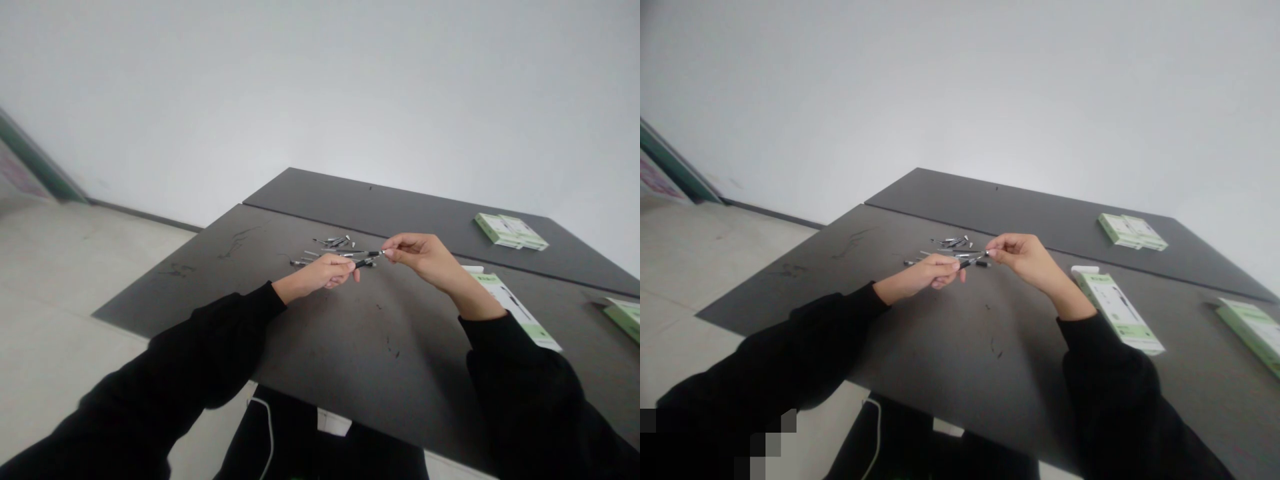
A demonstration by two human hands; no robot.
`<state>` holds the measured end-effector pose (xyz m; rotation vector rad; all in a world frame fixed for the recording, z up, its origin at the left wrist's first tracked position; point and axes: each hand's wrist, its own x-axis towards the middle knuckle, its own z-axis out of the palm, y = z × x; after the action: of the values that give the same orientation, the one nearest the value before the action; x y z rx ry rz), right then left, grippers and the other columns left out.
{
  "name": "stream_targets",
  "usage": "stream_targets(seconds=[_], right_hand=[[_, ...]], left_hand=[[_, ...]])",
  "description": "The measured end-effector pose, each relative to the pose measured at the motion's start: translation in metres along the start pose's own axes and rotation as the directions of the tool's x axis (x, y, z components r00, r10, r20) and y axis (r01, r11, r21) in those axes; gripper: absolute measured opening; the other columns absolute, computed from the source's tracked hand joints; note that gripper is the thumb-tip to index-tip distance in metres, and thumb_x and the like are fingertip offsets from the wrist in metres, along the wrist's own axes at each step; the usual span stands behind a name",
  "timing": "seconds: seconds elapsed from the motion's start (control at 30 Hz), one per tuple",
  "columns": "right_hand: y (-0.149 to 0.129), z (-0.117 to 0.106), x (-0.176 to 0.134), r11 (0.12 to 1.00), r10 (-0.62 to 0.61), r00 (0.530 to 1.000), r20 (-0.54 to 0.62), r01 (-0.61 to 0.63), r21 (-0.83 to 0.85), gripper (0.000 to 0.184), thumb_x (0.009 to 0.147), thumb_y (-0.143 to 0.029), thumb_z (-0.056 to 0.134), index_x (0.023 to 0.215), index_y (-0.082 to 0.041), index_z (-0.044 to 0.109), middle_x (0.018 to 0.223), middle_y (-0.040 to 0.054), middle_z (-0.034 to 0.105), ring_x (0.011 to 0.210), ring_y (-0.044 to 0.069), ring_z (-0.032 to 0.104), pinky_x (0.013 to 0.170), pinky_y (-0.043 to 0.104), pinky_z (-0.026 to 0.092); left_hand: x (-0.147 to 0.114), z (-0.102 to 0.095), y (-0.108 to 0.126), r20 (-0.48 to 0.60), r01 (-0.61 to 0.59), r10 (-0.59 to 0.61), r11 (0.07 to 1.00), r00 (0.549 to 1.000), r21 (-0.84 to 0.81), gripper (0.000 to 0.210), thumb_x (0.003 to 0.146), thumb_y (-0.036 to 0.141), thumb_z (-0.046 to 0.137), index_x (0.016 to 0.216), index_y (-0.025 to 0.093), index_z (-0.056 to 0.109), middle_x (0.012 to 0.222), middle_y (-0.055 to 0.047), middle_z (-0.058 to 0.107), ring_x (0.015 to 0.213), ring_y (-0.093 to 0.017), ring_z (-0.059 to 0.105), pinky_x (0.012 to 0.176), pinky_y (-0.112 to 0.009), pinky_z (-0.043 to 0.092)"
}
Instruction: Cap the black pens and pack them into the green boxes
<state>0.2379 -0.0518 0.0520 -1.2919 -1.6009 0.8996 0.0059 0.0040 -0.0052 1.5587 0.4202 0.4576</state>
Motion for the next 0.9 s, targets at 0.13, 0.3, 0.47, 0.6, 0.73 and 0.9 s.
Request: stream_targets(seconds=[0.13, 0.3, 0.47, 0.6, 0.73, 0.9], right_hand=[[0.000, 0.002, 0.001, 1.000, 0.017, 0.999, 0.034, -0.017, -0.006, 0.035, 0.065, -0.049, 0.085, 0.077, -0.017, 0.075, 0.072, 0.0030, 0.069, 0.067, 0.014, 0.059, 0.068, 0.031, 0.046], [0.001, 0.003, 0.001, 1.000, 0.024, 0.998, 0.059, -0.023, -0.013, 0.037, 0.065, -0.050, 0.085, 0.078, -0.017, 0.075, 0.075, 0.0041, 0.071, 0.068, 0.015, 0.059, 0.067, 0.030, 0.045], [0.001, 0.007, 0.000, 0.999, -0.009, 0.996, 0.091, 0.013, -0.045, 0.037, 0.070, -0.051, 0.080, 0.081, -0.017, 0.074, 0.074, 0.0038, 0.069, 0.069, 0.015, 0.058, 0.069, 0.031, 0.045], [0.000, 0.009, -0.001, 0.995, -0.020, 0.995, 0.098, 0.030, -0.097, 0.033, 0.074, -0.048, 0.077, 0.081, -0.016, 0.073, 0.075, 0.0045, 0.069, 0.070, 0.016, 0.058, 0.070, 0.031, 0.044], [0.001, 0.012, -0.002, 0.987, -0.032, 0.992, 0.119, 0.050, -0.152, 0.028, 0.078, -0.044, 0.073, 0.084, -0.016, 0.072, 0.080, 0.0062, 0.070, 0.074, 0.018, 0.060, 0.072, 0.032, 0.045], [0.002, 0.017, -0.002, 0.983, -0.075, 0.993, 0.088, 0.088, -0.158, 0.025, 0.081, -0.041, 0.068, 0.081, -0.016, 0.069, 0.072, 0.0030, 0.065, 0.068, 0.015, 0.055, 0.067, 0.030, 0.043]], left_hand=[[0.000, 0.001, 0.001, -0.005, 0.020, -0.020, 0.999, 1.000, -0.027, 0.036, 0.092, 0.047, 0.052, 0.087, 0.012, 0.061, 0.056, 0.008, 0.031, 0.046, -0.007, 0.026, 0.047, -0.022, 0.019], [-0.001, 0.002, 0.001, -0.015, 0.028, -0.029, 0.999, 0.999, -0.025, 0.036, 0.092, 0.047, 0.052, 0.088, 0.012, 0.061, 0.058, 0.008, 0.032, 0.047, -0.007, 0.026, 0.047, -0.022, 0.019], [0.001, 0.001, -0.003, -0.009, 0.025, -0.025, 1.000, 1.000, 0.015, 0.038, 0.091, 0.050, 0.053, 0.087, 0.013, 0.062, 0.058, 0.007, 0.033, 0.048, -0.007, 0.028, 0.048, -0.022, 0.021], [0.000, 0.000, -0.004, -0.027, 0.001, 0.000, 1.000, 1.000, 0.028, 0.038, 0.092, 0.050, 0.053, 0.090, 0.013, 0.062, 0.059, 0.008, 0.033, 0.048, -0.007, 0.029, 0.048, -0.022, 0.021], [0.000, 0.003, -0.001, -0.046, 0.030, -0.030, 0.999, 0.998, 0.015, 0.034, 0.092, 0.046, 0.054, 0.090, 0.014, 0.063, 0.060, 0.007, 0.035, 0.047, -0.006, 0.030, 0.045, -0.021, 0.021], [0.001, 0.007, 0.003, -0.104, 0.085, -0.088, 0.996, 0.991, -0.028, 0.037, 0.097, 0.041, 0.041, 0.087, 0.013, 0.064, 0.060, 0.007, 0.034, 0.043, -0.005, 0.027, 0.040, -0.020, 0.020]])
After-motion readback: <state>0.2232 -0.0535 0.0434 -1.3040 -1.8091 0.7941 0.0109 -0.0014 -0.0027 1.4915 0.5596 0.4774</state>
